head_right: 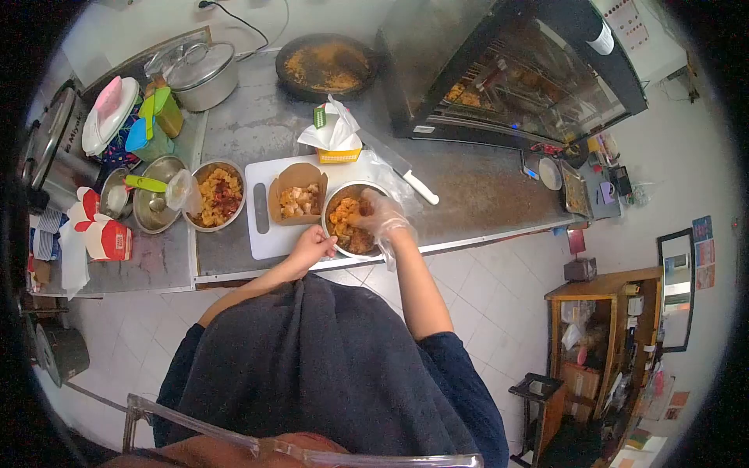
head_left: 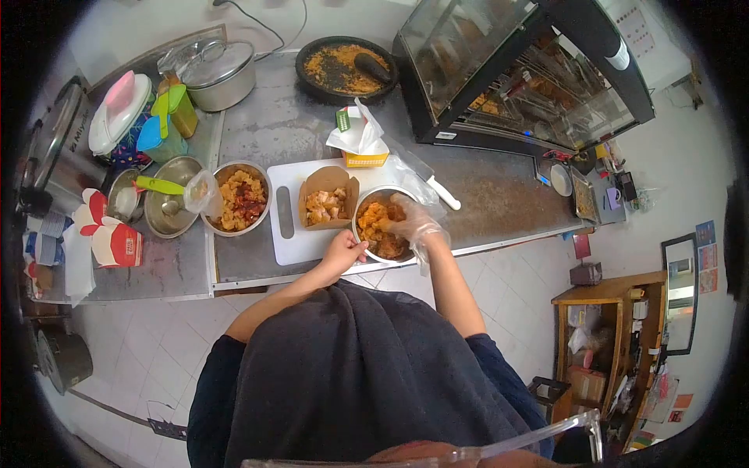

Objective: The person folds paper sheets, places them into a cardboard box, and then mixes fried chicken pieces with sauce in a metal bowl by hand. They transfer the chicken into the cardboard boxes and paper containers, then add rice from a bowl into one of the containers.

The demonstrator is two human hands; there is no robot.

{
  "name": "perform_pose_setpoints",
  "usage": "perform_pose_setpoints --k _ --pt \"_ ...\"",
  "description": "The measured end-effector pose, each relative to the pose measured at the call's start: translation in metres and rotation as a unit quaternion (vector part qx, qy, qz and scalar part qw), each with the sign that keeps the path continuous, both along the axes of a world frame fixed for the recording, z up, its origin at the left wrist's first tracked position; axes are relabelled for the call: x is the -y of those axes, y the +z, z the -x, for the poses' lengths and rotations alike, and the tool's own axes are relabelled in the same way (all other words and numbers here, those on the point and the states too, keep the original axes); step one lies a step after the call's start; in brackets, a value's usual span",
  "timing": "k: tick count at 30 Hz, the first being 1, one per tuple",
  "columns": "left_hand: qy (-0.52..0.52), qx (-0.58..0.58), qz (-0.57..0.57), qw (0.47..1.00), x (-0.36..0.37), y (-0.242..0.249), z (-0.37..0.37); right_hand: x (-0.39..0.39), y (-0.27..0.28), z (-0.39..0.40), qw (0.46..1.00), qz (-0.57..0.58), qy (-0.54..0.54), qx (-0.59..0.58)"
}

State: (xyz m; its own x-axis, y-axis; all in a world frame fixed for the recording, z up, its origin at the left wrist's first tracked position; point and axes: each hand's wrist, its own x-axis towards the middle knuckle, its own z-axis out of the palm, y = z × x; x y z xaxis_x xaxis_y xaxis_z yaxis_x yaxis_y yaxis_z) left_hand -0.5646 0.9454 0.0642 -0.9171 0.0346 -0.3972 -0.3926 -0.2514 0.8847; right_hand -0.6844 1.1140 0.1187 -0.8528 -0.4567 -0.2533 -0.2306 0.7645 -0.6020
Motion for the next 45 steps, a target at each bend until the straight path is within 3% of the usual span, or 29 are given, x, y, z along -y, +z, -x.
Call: perform_pose_setpoints --k 1,3,6,7,9,11,14,15,18,19,21,22,24,27,31,35,36,41,43,44,45 --pt "-0.002 0.002 0.005 1.000 0.000 0.001 0.001 0.006 -0.005 -0.005 1.000 0.001 -0.002 0.000" --pt "-0.007 0.004 0.012 1.000 -0.002 -0.002 0.001 0.025 -0.022 -0.020 0.979 -0.164 0.039 -0.111" --pt "0.005 -0.014 0.005 1.000 -0.004 -0.012 0.001 0.036 -0.033 -0.015 0.981 -0.193 0.001 -0.009" --pt "0.009 -0.009 -0.002 1.000 -0.004 -0.012 0.001 0.036 -0.024 -0.018 0.981 -0.191 0.001 -0.009" --pt "0.014 -0.006 -0.007 1.000 -0.002 -0.010 0.001 0.039 0.009 -0.026 0.957 -0.266 0.006 -0.119" --pt "0.013 -0.002 0.013 1.000 -0.003 -0.008 0.000 0.036 0.015 -0.028 0.953 -0.253 -0.020 -0.168" --pt "0.017 -0.011 -0.017 1.000 -0.003 -0.012 -0.001 0.015 0.020 -0.023 0.986 -0.048 0.048 -0.155" --pt "0.019 -0.010 -0.018 1.000 -0.003 -0.011 0.000 0.006 0.017 -0.015 0.986 -0.049 0.049 -0.154" --pt "0.006 0.010 -0.011 1.000 -0.002 -0.007 0.000 -0.008 0.017 -0.001 0.993 0.090 0.044 0.060" --pt "0.005 0.013 -0.017 1.000 -0.002 -0.008 0.000 -0.005 0.019 0.000 0.993 0.090 0.044 0.060" --pt "0.004 0.015 -0.021 1.000 -0.002 -0.010 0.001 0.005 0.022 -0.001 0.997 -0.055 0.041 0.026" --pt "0.005 0.006 -0.015 1.000 -0.002 -0.008 0.000 0.011 0.009 -0.006 0.997 -0.055 0.041 0.026" --pt "0.006 -0.003 -0.009 1.000 -0.002 -0.006 0.001 0.025 -0.023 -0.019 0.978 -0.148 0.088 -0.120" --pt "0.007 -0.002 -0.016 1.000 -0.003 -0.006 0.000 0.043 -0.010 -0.030 0.980 -0.190 0.010 -0.061" --pt "0.006 -0.011 0.001 1.000 -0.002 -0.007 0.000 0.027 -0.020 -0.023 0.964 -0.207 0.005 -0.170" --pt "0.005 -0.004 0.006 1.000 -0.002 -0.007 0.001 0.020 0.029 -0.026 0.988 -0.091 0.013 -0.124" --pt "0.004 -0.004 0.005 1.000 -0.002 -0.006 0.001 0.012 0.020 -0.017 0.999 0.007 -0.008 -0.033" --pt "-0.002 0.015 -0.003 1.000 -0.001 -0.002 0.000 0.009 0.043 -0.007 0.998 0.029 0.012 0.046" --pt "-0.003 0.012 -0.001 1.000 0.000 -0.002 0.000 0.009 0.046 -0.001 0.993 0.002 -0.050 0.105" --pt "-0.006 0.009 0.002 1.000 0.000 -0.003 -0.001 0.012 0.044 -0.002 0.993 0.002 -0.049 0.105" --pt "-0.005 0.010 0.002 1.000 -0.001 -0.004 0.000 0.019 0.040 -0.005 0.995 -0.080 -0.039 0.044"
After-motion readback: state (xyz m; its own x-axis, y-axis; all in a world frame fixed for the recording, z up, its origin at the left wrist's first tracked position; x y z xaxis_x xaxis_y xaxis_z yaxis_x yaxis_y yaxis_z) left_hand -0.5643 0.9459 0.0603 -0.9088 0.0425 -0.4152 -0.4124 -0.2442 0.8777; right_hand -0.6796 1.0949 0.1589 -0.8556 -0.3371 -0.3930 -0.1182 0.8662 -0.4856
